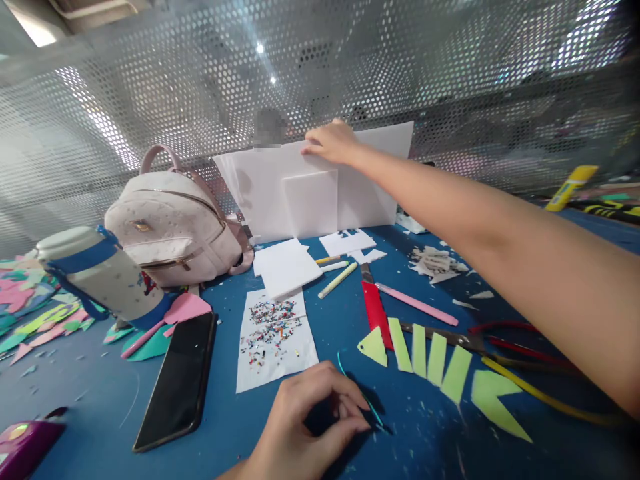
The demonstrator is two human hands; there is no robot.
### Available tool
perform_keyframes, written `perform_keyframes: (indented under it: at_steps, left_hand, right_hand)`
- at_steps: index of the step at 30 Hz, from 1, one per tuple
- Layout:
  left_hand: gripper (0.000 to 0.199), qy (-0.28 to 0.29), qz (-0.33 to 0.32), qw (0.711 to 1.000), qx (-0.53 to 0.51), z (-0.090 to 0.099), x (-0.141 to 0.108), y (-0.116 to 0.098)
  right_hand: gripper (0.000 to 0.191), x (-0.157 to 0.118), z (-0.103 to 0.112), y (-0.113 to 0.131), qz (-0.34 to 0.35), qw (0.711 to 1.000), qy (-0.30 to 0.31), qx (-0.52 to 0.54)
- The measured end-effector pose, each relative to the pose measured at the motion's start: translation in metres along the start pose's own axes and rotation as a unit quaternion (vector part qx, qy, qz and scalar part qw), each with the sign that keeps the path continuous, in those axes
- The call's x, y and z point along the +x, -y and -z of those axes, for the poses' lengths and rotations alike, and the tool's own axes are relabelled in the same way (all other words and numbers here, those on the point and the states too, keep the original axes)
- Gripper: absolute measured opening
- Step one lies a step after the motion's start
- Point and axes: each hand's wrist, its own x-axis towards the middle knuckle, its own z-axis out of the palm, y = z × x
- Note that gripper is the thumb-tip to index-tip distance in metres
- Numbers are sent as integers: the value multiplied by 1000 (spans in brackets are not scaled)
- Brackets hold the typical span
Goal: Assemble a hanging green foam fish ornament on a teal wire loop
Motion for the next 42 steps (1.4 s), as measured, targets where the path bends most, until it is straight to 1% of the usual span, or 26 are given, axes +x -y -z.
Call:
perform_keyframes:
  at_steps: [4, 7, 9, 11, 14, 16, 17, 18, 19, 21, 23, 24, 27, 30, 33, 35, 38, 42]
  left_hand:
    - [1, 0, 13, 1000, -8, 1, 1, 0]
    - [2, 4, 15, 1000, -17, 1, 0, 0]
    - [2, 6, 18, 1000, -20, 1, 0, 0]
    - [3, 6, 21, 1000, -19, 1, 0, 0]
    - [3, 7, 30, 999, -21, 1, 0, 1]
    - [2, 6, 28, 999, -20, 1, 1, 0]
    - [2, 6, 25, 1000, -18, 0, 1, 0]
    - [2, 4, 23, 1000, -15, 0, 1, 0]
    - [3, 4, 21, 1000, -12, 0, 1, 0]
    - [4, 4, 21, 1000, -5, 0, 1, -1]
    - [6, 7, 24, 1000, 3, 0, 0, -2]
    - [6, 8, 26, 1000, 5, 0, 0, -2]
    - [4, 7, 30, 1000, 3, 0, -1, -2]
    - [2, 7, 32, 999, -3, 0, -2, -1]
    - [1, 11, 41, 999, -5, 0, -2, -1]
    - [2, 13, 44, 999, -5, 0, -3, -2]
    - [3, 16, 44, 999, -9, 0, -3, -3]
    - [2, 13, 37, 999, -7, 0, -3, -3]
  right_hand:
    - [37, 3, -3, -1, 5, 1000, 17, -3]
    - [35, -2, -7, 1, -3, 1000, 20, -5]
    - [36, -8, -7, 4, -5, 1000, 8, -6]
    - [41, -15, -4, 10, 0, 1000, -17, -7]
    - [48, -28, 5, 27, 27, 998, -50, -3]
    - [49, -41, 9, 47, 81, 996, -42, 7]
    - [50, -50, 10, 60, 127, 991, -26, 14]
    - [53, -61, 9, 75, 205, 978, 3, 23]
    - [58, -74, 8, 91, 294, 954, 38, 33]
    - [64, -102, 1, 122, 408, 908, 84, 41]
    - [63, -128, -8, 149, 472, 874, 109, 51]
    - [60, -137, -13, 158, 488, 863, 118, 56]
    - [63, -150, -24, 173, 501, 850, 148, 63]
    - [73, -147, -31, 173, 501, 845, 172, 75]
    - [82, -144, -36, 171, 499, 842, 182, 91]
    - [81, -145, -38, 171, 491, 845, 183, 105]
    - [74, -147, -40, 171, 476, 850, 184, 134]
    - [71, -141, -36, 167, 445, 858, 179, 184]
